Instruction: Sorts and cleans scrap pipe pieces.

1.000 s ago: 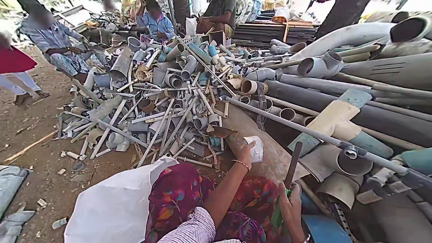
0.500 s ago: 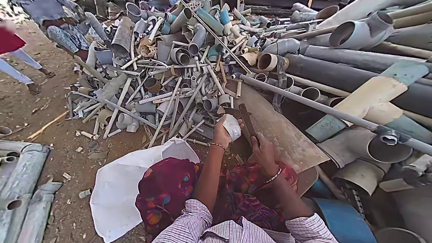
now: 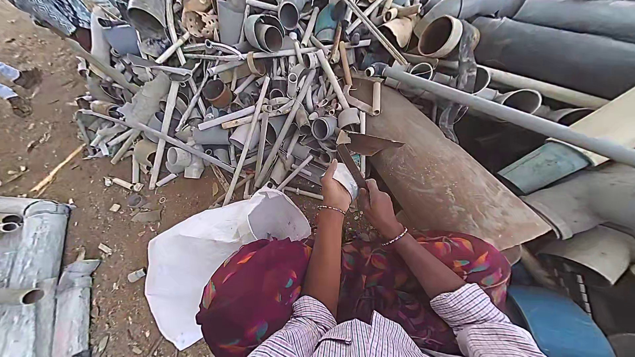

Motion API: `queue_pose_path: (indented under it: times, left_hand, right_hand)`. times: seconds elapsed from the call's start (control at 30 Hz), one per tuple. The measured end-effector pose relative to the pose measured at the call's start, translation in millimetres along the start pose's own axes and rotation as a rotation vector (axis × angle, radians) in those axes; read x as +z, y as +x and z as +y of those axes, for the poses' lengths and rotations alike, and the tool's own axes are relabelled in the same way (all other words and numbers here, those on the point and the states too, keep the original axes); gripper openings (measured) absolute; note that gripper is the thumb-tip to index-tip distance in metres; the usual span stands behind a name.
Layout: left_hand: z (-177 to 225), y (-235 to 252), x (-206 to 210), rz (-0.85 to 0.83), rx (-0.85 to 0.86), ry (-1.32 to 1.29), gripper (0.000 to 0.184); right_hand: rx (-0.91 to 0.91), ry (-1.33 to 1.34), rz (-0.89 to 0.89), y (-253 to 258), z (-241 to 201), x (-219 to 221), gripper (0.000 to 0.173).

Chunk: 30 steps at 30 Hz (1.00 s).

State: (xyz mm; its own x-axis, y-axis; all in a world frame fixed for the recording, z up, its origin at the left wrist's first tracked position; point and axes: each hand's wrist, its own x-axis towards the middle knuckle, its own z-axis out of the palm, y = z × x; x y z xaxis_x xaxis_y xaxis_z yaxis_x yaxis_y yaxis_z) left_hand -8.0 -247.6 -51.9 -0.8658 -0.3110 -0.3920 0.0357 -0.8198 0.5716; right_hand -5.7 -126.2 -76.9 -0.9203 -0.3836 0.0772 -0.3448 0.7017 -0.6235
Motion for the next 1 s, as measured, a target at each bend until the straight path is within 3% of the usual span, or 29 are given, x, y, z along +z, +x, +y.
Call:
queue_pose_path:
  times: [0.2, 0.37, 0.57, 0.7, 1.0]
  left_hand:
    - [-20.6, 9.8, -5.5, 0.04, -0.003, 0.049, 0.046]
    - [-20.7, 5.9, -3.8, 0.122, 0.015, 0.044, 0.033]
    - [-24.3, 2.0, -7.7, 0.073, 0.072, 0.046, 0.051]
    - [-20.1, -2.4, -2.3, 0.141, 0.093, 0.034, 0.046]
    - [-21.6, -12.2, 0.1, 0.162, 0.121, 0.033, 0.049]
  right_hand:
    - [0.147, -0.077, -0.147, 6.5, 7.7, -1.5, 0.028]
    - [0.05, -0.07, -0.156, -5.9, 3.8, 7.0, 0.028]
    - [0.121, -0.067, -0.173, -6.9, 1.4, 3.0, 0.029]
    - [0.127, -0.084, -0.261, -13.2, -8.1, -2.4, 0.03]
    - [0.128, -0.005, -0.25, -13.7, -2.2, -0.6, 0.029]
